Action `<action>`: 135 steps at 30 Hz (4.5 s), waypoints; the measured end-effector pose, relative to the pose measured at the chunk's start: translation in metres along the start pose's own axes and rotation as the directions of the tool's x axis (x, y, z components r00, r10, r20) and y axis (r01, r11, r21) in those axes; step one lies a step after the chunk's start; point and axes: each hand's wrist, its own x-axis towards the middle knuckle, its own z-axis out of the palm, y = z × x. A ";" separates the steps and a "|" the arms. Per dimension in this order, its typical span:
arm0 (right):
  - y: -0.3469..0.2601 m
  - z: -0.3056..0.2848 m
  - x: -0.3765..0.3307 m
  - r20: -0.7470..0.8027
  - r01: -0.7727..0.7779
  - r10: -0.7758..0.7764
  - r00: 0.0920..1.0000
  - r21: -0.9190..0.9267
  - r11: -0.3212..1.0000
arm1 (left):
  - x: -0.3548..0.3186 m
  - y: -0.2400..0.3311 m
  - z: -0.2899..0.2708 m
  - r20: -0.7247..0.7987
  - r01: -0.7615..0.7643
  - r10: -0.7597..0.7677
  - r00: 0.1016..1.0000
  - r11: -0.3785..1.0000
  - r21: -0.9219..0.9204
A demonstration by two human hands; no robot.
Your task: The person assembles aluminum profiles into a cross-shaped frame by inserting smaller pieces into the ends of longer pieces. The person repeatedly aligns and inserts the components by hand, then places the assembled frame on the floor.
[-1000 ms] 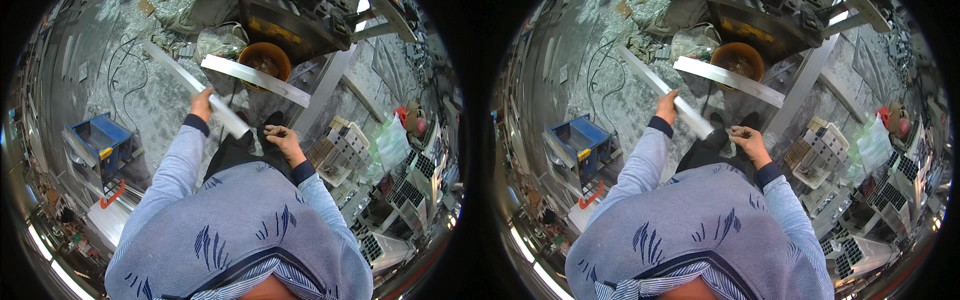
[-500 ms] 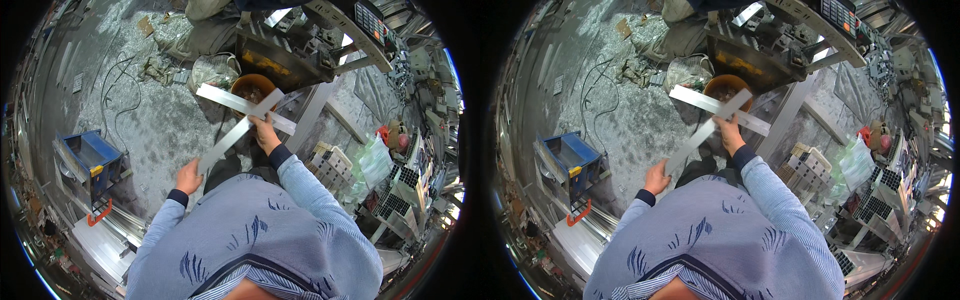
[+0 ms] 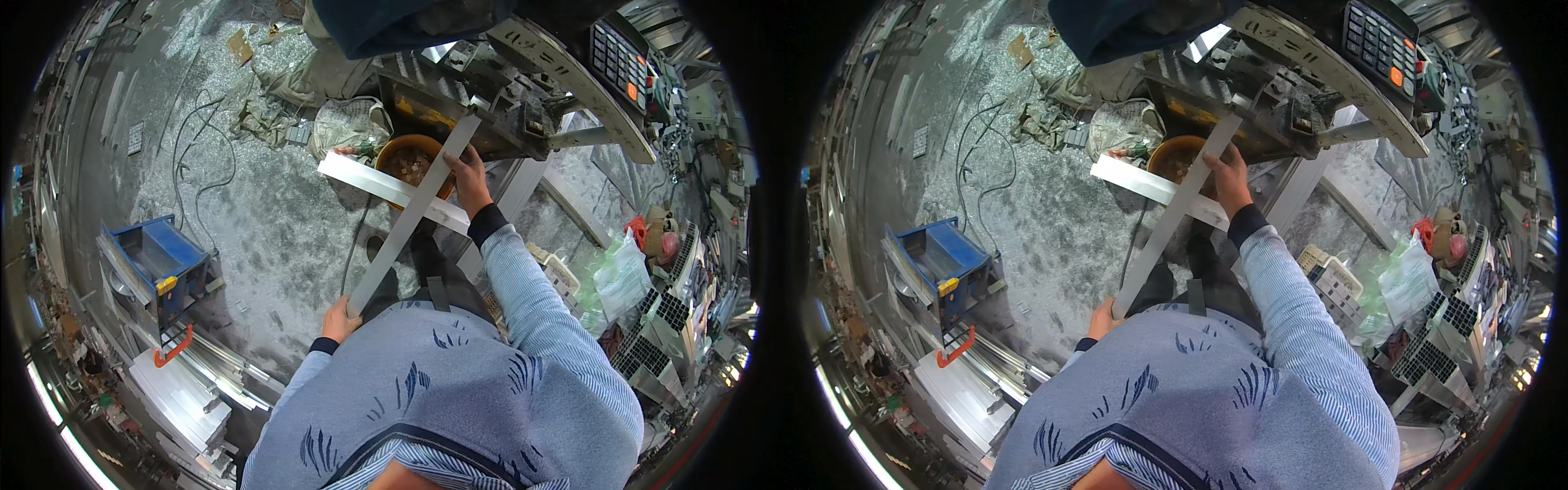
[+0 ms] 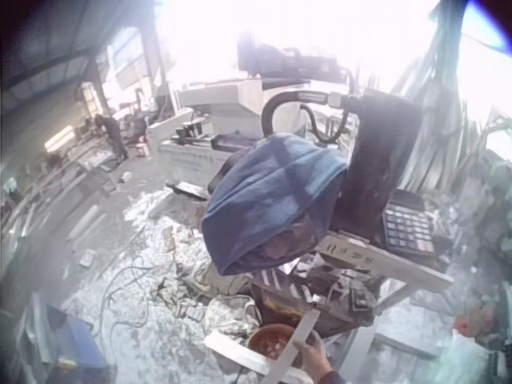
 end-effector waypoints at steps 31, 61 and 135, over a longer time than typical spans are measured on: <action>-0.022 -0.015 0.034 0.096 0.214 -0.204 0.974 -0.108 0.971 | -0.034 0.028 0.016 -0.171 0.143 -0.156 0.973 0.986 -0.088; -0.026 0.018 0.018 -0.143 0.228 -0.270 0.952 -0.254 0.940 | -0.056 0.068 -0.030 -0.158 -0.006 -0.012 0.987 0.993 -0.118; -0.124 -0.156 0.033 -0.356 0.310 -0.734 0.578 -0.737 0.601 | 0.186 0.293 -0.037 -0.160 -0.364 0.368 0.916 0.930 0.053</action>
